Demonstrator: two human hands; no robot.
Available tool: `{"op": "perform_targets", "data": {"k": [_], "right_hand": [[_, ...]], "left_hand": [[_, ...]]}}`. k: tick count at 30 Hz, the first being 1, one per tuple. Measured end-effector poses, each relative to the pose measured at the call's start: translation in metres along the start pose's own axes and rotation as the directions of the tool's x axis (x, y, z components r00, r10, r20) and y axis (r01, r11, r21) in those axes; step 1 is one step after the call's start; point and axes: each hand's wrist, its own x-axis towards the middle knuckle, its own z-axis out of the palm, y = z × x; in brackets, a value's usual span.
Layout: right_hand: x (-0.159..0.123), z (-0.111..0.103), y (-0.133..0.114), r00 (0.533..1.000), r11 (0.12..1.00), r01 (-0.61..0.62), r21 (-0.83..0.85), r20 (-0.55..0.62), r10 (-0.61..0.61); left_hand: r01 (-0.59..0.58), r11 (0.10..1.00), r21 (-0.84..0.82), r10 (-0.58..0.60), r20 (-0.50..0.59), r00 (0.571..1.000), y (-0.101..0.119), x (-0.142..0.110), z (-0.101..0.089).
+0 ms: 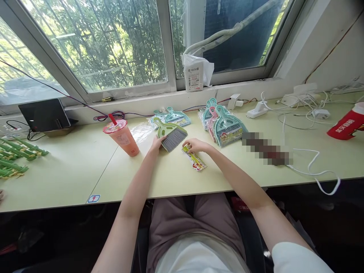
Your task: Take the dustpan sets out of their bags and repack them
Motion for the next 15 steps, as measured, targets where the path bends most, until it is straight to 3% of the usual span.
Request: {"op": "perform_targets", "data": {"k": [4,8,11,15], "right_hand": [[0.006,0.001,0.004,0.996,0.935,-0.006,0.355,-0.081,0.037],[0.011,0.000,0.010,0.941,0.698,0.073,0.712,-0.281,0.188],[0.015,0.001,0.018,0.865,0.649,0.092,0.755,-0.383,0.323],[0.020,0.007,0.027,0.781,0.736,0.049,0.675,-0.485,0.392]], "left_hand": [[0.005,1.000,0.005,-0.005,0.030,1.000,0.001,-0.002,0.000],[0.000,1.000,-0.031,0.005,0.154,0.988,0.003,-0.011,0.004],[0.015,0.998,-0.058,0.001,0.267,0.964,0.003,-0.018,0.011],[0.021,0.992,-0.124,0.025,0.360,0.933,0.003,-0.026,0.021]]}}
